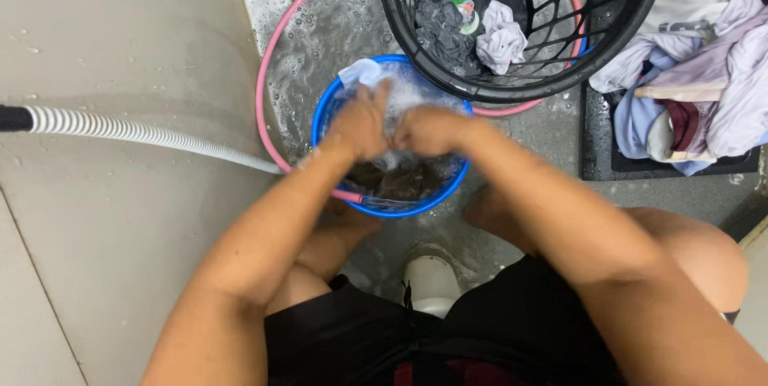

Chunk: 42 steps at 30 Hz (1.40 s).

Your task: The person is hand-washing clothes in a blue bucket filled with soapy water. They repeatedly submerge, scrub, and wring out various garments, including shirts and pants, before placing them into a black laundry basket.

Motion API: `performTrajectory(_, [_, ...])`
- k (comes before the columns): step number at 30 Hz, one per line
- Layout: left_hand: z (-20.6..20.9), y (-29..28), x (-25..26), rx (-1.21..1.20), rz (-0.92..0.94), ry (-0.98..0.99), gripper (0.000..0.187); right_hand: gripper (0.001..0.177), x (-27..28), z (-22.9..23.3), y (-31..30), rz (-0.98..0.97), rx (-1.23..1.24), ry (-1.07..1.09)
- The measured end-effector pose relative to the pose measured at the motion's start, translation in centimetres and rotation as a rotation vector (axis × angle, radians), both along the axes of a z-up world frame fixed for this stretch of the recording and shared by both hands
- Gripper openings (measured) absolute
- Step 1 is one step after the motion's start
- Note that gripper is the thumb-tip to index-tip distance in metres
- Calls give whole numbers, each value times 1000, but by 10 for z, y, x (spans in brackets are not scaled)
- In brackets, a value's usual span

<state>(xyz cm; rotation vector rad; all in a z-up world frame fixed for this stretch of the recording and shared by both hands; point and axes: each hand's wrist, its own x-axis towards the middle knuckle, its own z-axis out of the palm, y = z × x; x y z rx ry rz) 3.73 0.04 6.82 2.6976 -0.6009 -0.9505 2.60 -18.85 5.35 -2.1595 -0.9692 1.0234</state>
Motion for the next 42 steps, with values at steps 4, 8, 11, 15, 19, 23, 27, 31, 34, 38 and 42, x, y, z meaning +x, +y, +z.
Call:
performTrajectory(4, [-20, -12, -23, 33, -119, -56, 95, 22, 76, 76, -58, -566, -89, 357])
performTrajectory(8, [-95, -19, -46, 200, -88, 228, 62, 46, 135, 28, -99, -839, -96, 120])
performTrajectory(11, [-135, -20, -59, 234, -63, 339, 62, 90, 157, -47, -110, -453, -349, -212])
performTrajectory(15, [-157, -20, -67, 239, -57, 444, 62, 129, 157, -103, -110, -467, -785, 118])
performTrajectory(19, [-166, -15, -68, 243, -53, 520, 62, 146, 161, -138, -95, -364, -854, 163])
performTrajectory(23, [-173, -17, -68, 233, -45, 573, 61, 140, 153, -172, -82, -225, -794, 88])
performTrajectory(27, [-178, -16, -65, 222, -29, 590, 61, 99, 146, -242, -93, -251, -787, 61])
performTrajectory(31, [-180, -16, -62, 205, -23, 589, 61, 63, 140, -317, -133, -113, -615, -122])
performTrajectory(34, [-180, -12, -72, 203, -23, 592, 60, 60, 145, -314, -161, -48, -530, -87])
performTrajectory(38, [-185, -13, -68, 198, -42, 555, 60, 84, 187, -226, -188, -358, -574, 179])
performTrajectory(42, [-183, -18, -62, 185, -51, 500, 60, 75, 184, -62, -190, -752, -469, 257])
